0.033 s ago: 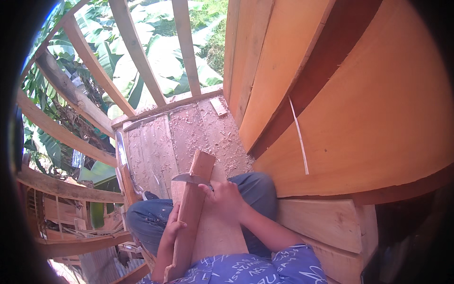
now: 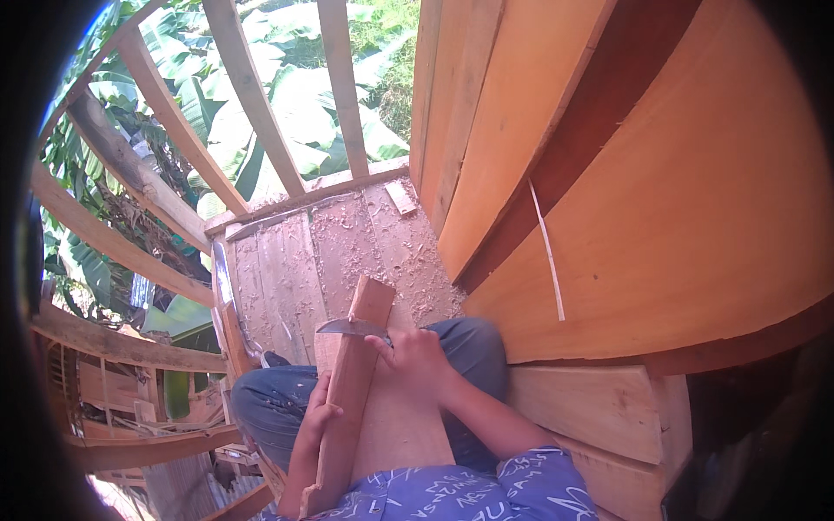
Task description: The person sits cross-legged on a wooden floor and uses a curved knife to carve a rectangular piece of wood. They hold the wood with their left hand and repeatedly shave off thin layers with the knife in their right hand, creating wood shavings.
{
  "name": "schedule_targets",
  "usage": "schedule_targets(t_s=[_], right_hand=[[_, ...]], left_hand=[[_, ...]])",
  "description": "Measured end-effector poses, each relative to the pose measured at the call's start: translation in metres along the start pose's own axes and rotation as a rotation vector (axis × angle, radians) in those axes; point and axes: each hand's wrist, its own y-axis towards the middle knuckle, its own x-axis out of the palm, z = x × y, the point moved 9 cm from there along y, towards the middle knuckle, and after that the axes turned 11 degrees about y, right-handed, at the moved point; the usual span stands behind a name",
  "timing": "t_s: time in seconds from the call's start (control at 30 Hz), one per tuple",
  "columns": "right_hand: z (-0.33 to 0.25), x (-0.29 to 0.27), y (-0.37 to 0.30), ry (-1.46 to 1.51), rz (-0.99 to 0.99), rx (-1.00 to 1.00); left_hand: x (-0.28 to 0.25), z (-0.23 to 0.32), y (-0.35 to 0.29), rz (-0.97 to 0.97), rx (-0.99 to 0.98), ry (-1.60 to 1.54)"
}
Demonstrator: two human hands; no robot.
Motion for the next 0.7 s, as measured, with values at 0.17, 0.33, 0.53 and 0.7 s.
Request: schedule_targets(t_s=[0.17, 0.33, 0.53, 0.7], right_hand=[[-0.011, 0.010, -0.010, -0.053, -0.022, -0.109], [-0.008, 0.021, -0.019, -0.080, 0.051, -0.160], [0.011, -0.018, 0.006, -0.166, 0.063, -0.030], [-0.027, 0.020, -0.019, -0.022, -0.045, -0.370]], left_hand=[[0.001, -0.005, -0.002, 0.020, 0.032, -0.050], [0.007, -0.006, -0.001, 0.004, 0.008, -0.023], [0.004, -0.008, 0.004, 0.035, 0.088, -0.052], [0.012, -0.007, 0.002, 0.017, 0.066, -0.087]])
